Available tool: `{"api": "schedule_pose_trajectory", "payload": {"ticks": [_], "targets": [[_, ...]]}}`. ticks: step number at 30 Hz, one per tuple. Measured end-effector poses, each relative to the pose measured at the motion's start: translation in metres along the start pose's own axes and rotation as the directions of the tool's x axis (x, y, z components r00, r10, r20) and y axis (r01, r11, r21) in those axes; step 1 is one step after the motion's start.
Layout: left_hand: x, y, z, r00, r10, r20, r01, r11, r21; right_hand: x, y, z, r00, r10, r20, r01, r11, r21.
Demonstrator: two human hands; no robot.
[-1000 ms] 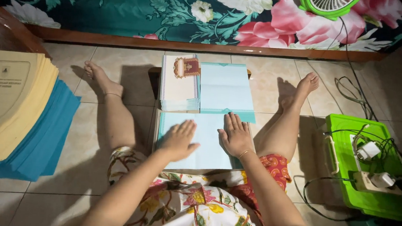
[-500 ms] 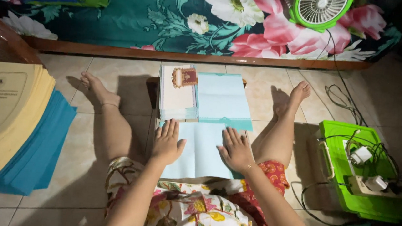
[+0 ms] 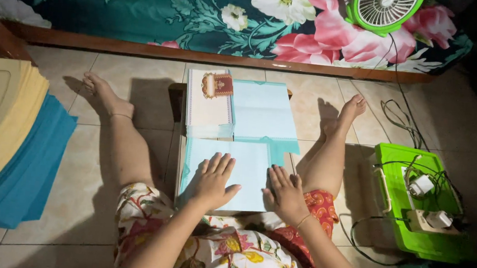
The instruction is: The person sits on the floor and repeatedly folds light blue paper sheets in half, pressing the crease with both hands. They handle the sheets one at a time, placing each folded sheet into a growing stack on a small wooden table.
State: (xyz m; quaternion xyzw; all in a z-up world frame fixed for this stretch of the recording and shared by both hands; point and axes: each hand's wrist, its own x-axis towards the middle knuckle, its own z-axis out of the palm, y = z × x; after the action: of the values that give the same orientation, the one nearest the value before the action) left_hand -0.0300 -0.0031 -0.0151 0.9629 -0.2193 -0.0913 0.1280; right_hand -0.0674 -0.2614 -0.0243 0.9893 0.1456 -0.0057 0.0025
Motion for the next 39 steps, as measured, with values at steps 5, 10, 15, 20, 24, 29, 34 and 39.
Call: {"api": "schedule_pose_trajectory", "payload": {"ticks": [5, 10, 15, 20, 24, 29, 34, 39], "targets": [[0.022, -0.019, 0.057, 0.969, 0.073, -0.236, -0.077, 0.997, -0.008, -0.023, -0.028, 0.018, 0.986, -0.079, -0.149, 0.085, 0.996, 0.032], [-0.003, 0.006, -0.007, 0.999, -0.019, 0.041, 0.019, 1.0, 0.014, 0.034, -0.026, 0.008, 0.981, 0.163, 0.107, -0.165, 0.986, 0.019], [-0.004, 0.011, -0.012, 0.993, -0.076, 0.092, 0.072, 0.996, 0.047, 0.089, -0.014, 0.008, 0.952, 0.288, 0.102, -0.288, 0.958, -0.014], [-0.003, 0.009, -0.012, 0.994, -0.08, 0.08, 0.079, 0.997, 0.017, 0.033, -0.028, -0.008, 0.969, 0.22, 0.112, -0.227, 0.973, 0.05], [-0.003, 0.009, -0.011, 0.994, -0.079, 0.074, 0.076, 0.996, 0.035, -0.037, -0.047, -0.026, 0.989, 0.126, 0.08, -0.129, 0.991, 0.032], [-0.002, 0.007, -0.006, 0.996, -0.069, 0.059, 0.068, 0.997, 0.032, -0.033, -0.04, -0.019, 0.984, 0.118, 0.132, -0.119, 0.993, 0.001], [-0.002, 0.008, -0.006, 0.996, -0.068, 0.051, 0.065, 0.996, 0.056, 0.049, -0.025, 0.0, 0.979, 0.174, 0.11, -0.181, 0.982, 0.054], [-0.005, 0.013, -0.013, 0.994, -0.079, 0.081, 0.074, 0.995, 0.067, 0.094, -0.013, 0.001, 0.963, 0.252, 0.099, -0.257, 0.966, 0.039]]}}
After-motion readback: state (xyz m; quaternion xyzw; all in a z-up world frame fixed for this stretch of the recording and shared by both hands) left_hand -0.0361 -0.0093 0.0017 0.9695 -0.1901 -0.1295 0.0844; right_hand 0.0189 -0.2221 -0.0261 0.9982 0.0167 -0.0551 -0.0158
